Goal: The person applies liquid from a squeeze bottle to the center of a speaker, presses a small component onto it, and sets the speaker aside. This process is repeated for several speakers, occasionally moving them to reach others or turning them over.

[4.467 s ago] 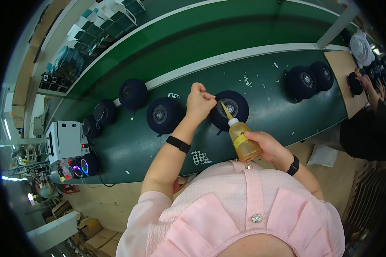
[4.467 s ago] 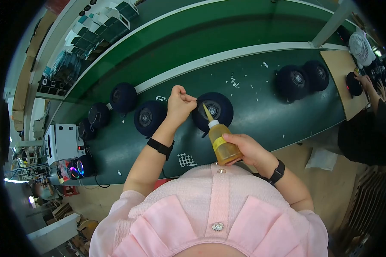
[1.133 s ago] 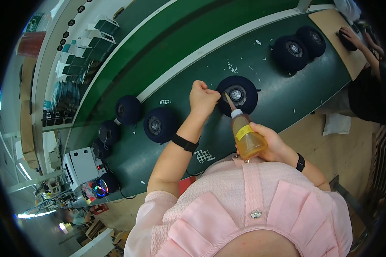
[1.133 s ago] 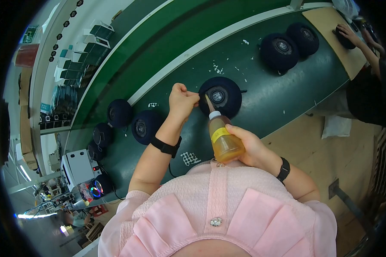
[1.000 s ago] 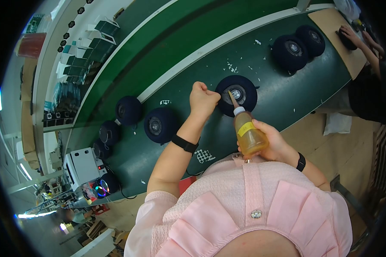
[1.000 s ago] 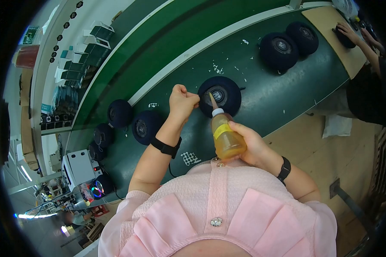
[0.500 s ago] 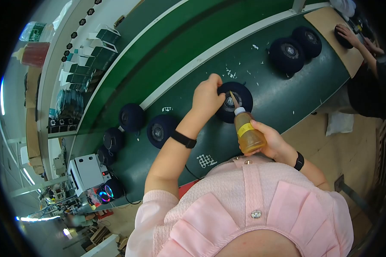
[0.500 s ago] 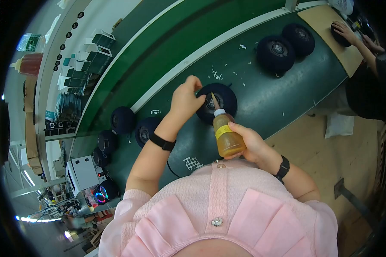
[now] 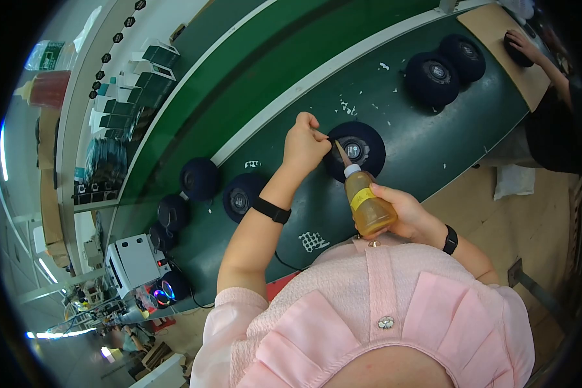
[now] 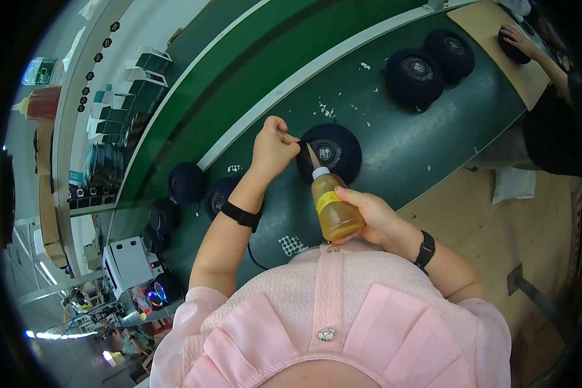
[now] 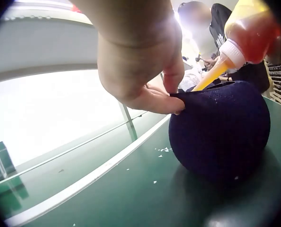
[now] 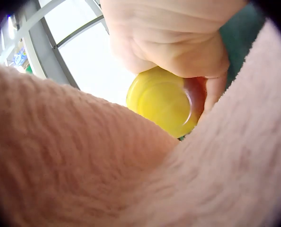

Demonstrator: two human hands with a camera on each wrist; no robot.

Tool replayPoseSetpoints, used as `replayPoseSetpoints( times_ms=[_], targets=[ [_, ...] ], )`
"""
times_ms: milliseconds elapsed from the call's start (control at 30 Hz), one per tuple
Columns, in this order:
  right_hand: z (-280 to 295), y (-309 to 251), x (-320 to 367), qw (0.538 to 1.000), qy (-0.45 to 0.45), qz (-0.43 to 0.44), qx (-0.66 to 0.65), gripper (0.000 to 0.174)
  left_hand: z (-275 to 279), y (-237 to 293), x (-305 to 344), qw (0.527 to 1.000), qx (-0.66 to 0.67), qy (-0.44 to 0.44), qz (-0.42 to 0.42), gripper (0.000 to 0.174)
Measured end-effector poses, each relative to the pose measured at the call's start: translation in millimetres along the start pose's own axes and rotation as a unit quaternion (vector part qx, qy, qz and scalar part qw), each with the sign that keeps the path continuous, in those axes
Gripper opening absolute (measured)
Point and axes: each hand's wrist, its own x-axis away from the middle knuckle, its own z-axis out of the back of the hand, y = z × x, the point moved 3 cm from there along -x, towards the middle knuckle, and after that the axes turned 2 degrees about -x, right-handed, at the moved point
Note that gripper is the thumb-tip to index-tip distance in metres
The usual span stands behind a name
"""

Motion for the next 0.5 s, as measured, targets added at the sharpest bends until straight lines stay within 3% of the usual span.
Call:
replayPoseSetpoints(
  times_ms=[500],
  targets=[
    [-10.0,2.5,2.3,0.997,0.005,-0.011,-0.072,0.047,-0.4,2.8,4.6,1.0,-0.002,0.007,0.017,0.034]
  ],
)
